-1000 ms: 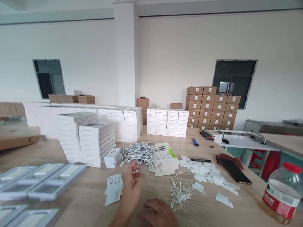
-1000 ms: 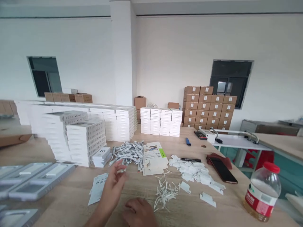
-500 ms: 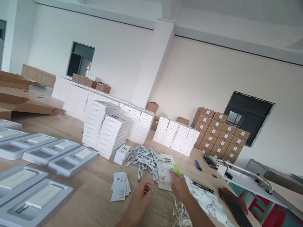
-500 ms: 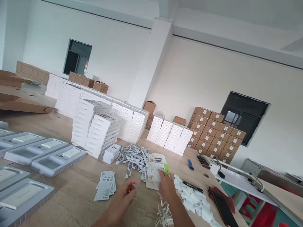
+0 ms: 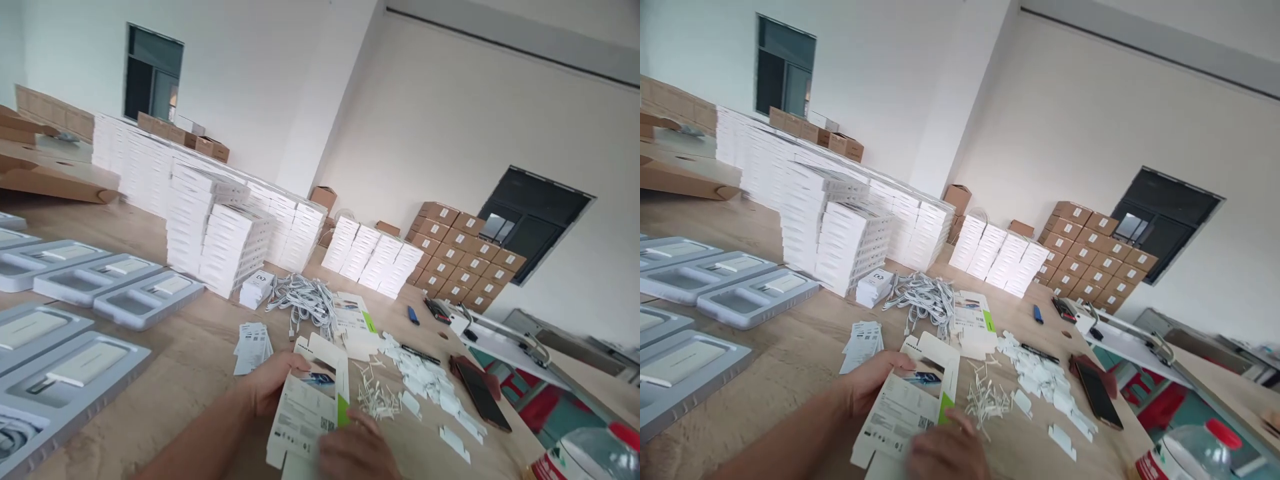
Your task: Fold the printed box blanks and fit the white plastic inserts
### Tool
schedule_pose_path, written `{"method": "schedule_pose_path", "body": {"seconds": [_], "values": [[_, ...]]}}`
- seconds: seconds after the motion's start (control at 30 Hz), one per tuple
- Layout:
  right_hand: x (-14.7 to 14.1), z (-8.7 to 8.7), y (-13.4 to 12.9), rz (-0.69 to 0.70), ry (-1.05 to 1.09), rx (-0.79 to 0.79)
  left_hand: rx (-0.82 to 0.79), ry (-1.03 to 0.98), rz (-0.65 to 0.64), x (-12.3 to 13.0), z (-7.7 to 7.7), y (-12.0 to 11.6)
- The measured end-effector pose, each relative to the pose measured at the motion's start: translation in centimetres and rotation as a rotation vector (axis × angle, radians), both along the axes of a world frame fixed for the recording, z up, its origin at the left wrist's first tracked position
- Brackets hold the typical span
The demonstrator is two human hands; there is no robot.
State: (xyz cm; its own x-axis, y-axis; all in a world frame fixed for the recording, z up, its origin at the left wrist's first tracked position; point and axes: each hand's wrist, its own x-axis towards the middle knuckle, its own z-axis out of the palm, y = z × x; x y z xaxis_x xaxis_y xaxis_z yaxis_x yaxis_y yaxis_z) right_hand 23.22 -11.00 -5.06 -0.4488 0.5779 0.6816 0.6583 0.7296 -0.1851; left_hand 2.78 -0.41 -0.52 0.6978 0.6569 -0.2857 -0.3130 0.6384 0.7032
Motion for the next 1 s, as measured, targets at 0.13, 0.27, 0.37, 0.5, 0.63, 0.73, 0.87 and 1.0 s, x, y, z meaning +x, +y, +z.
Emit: {"method": "schedule_pose_path", "body": {"seconds": [0.13,0.27,0.37,0.5,0.63,0.73,0.87,1.0], "values": [[3.1,2.1,0.0,-0.247,0.312,-0.302,0.102,0.103,-0.098,0.7,0.1,-1.4],[5.6,3.3,0.7,-0.215,0.381,-0.643,0.205,0.167,-0.313,1.7,0.7,-2.3],[5.5,3.6,0.9,-0.158,0.367,-0.756,0.225,0.17,-0.38,2.0,0.9,-2.3],[4.9,3.9,0.6,-0.225,0.369,-0.793,0.197,0.15,-0.337,2.3,0.8,-2.3],[4.5,3.9,0.4,-0.38,0.274,-0.768,0.186,0.222,-0.293,2.7,0.4,-2.3],[4.6,3.8,0.4,-0.334,0.334,-0.833,0.187,0.236,-0.301,2.7,0.2,-2.3],[5.2,3.7,0.7,-0.029,0.679,-1.166,0.167,0.209,-0.348,2.5,0.7,-2.4],[5.7,3.7,0.9,0.11,0.96,-1.438,0.197,0.16,-0.396,2.5,1.5,-2.7]]}}
